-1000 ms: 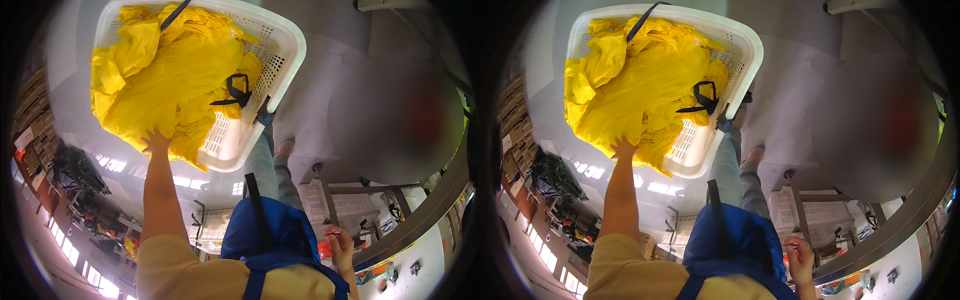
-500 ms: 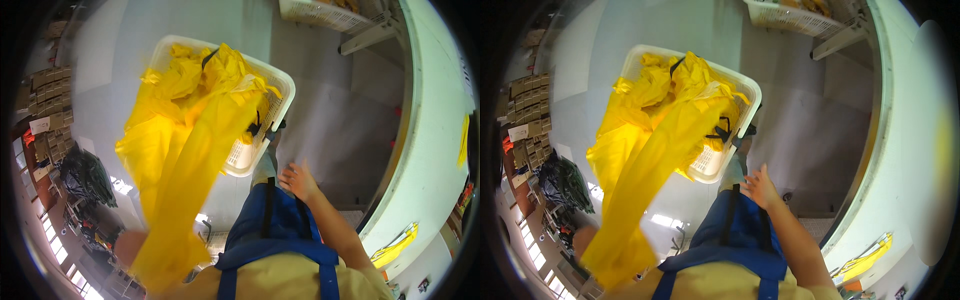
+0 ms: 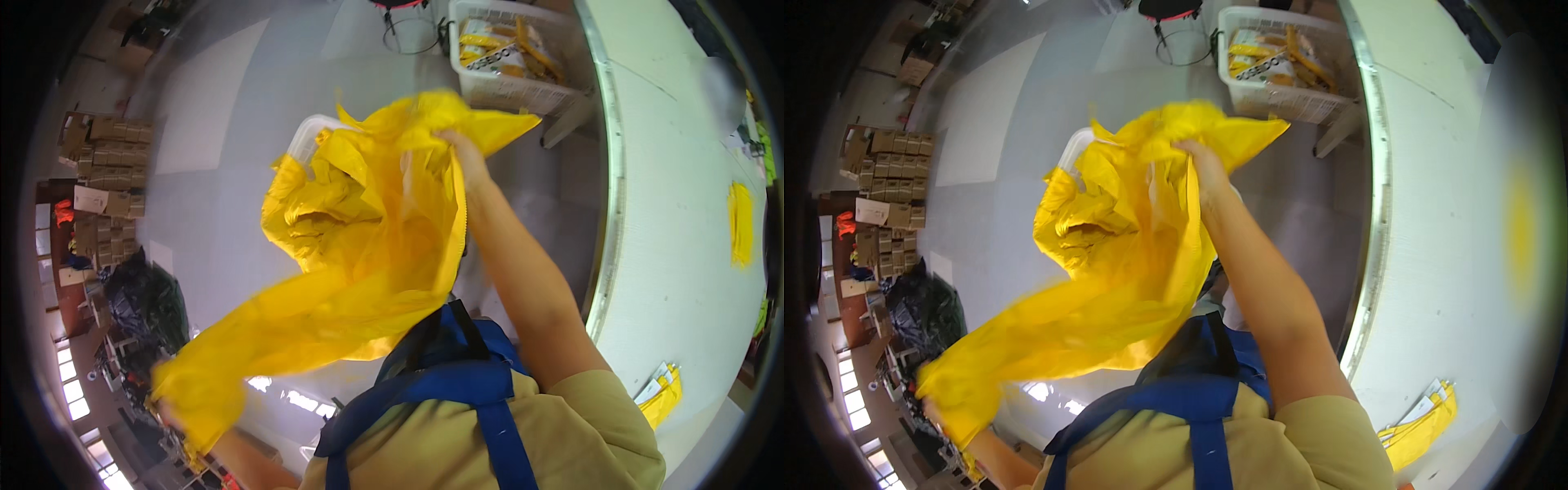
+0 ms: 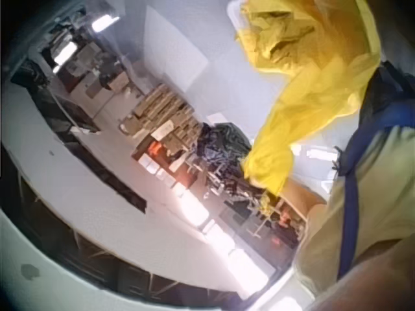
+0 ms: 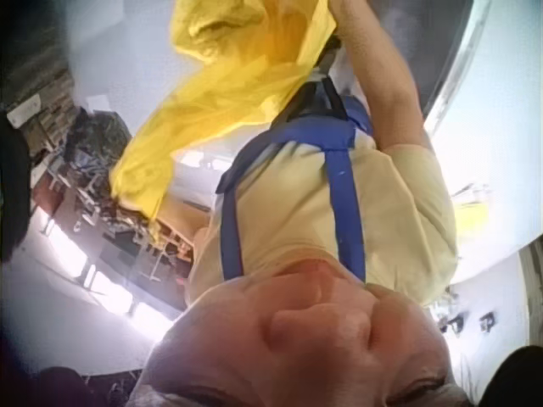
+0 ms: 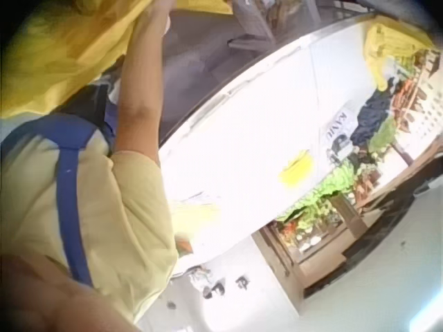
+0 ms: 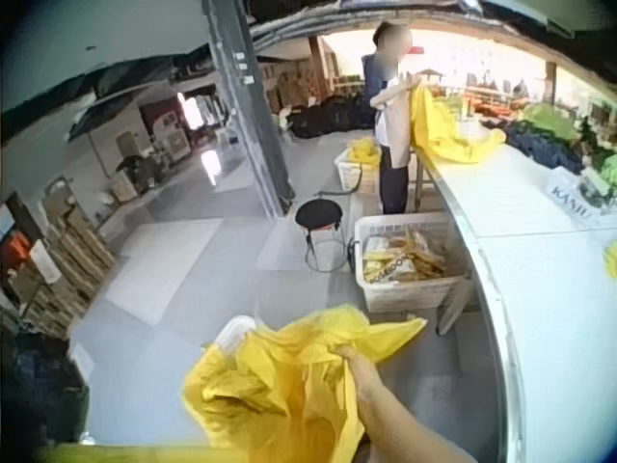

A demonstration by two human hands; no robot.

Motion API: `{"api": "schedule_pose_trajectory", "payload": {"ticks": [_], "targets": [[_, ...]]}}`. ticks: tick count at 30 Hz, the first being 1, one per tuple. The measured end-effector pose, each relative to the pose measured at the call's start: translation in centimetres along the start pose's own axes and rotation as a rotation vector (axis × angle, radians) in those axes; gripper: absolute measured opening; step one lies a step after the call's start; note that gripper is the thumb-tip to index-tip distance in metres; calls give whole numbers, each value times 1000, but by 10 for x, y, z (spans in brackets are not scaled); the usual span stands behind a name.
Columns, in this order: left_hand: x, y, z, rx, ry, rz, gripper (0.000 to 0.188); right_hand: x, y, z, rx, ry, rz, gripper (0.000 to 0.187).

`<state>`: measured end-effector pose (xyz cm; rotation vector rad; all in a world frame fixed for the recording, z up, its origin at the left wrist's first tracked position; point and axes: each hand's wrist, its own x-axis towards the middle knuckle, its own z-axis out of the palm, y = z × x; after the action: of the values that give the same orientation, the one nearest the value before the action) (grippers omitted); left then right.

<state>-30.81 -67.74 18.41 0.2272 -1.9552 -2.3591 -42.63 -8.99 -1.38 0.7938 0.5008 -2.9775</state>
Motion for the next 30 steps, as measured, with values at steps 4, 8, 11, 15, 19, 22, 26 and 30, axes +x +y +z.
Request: {"api": "schedule_pose_trajectory", "payload": {"ticks": [4,8,11,15,19,22,26,30], "targets": [[-11,-132,152,69,-525,-645,88,-132,-118,106,26,-260,-490,31],[-39,-165,368,177,-1104,-707,81,-316,-239,131,-276,-429,-1029,37],[-95,-158,522,421,-1527,-420,72,-493,-280,112,-561,-284,-1469,37],[-198,-122,742,89,-1760,-261,46,-706,-236,58,-978,366,-1947,37],[-301,-34,933,-78,-1803,-151,29,-783,-141,-31,-1147,1096,-1910,37],[-397,59,967,-530,-1870,219,39,-758,-90,-94,-1100,1384,-1616,38],[-507,122,999,-759,-1880,529,42,-685,-101,-149,-1096,1457,-1300,38],[-596,68,1039,-302,-1971,1118,46,-590,-195,-202,-1235,1403,-1331,38]]}}
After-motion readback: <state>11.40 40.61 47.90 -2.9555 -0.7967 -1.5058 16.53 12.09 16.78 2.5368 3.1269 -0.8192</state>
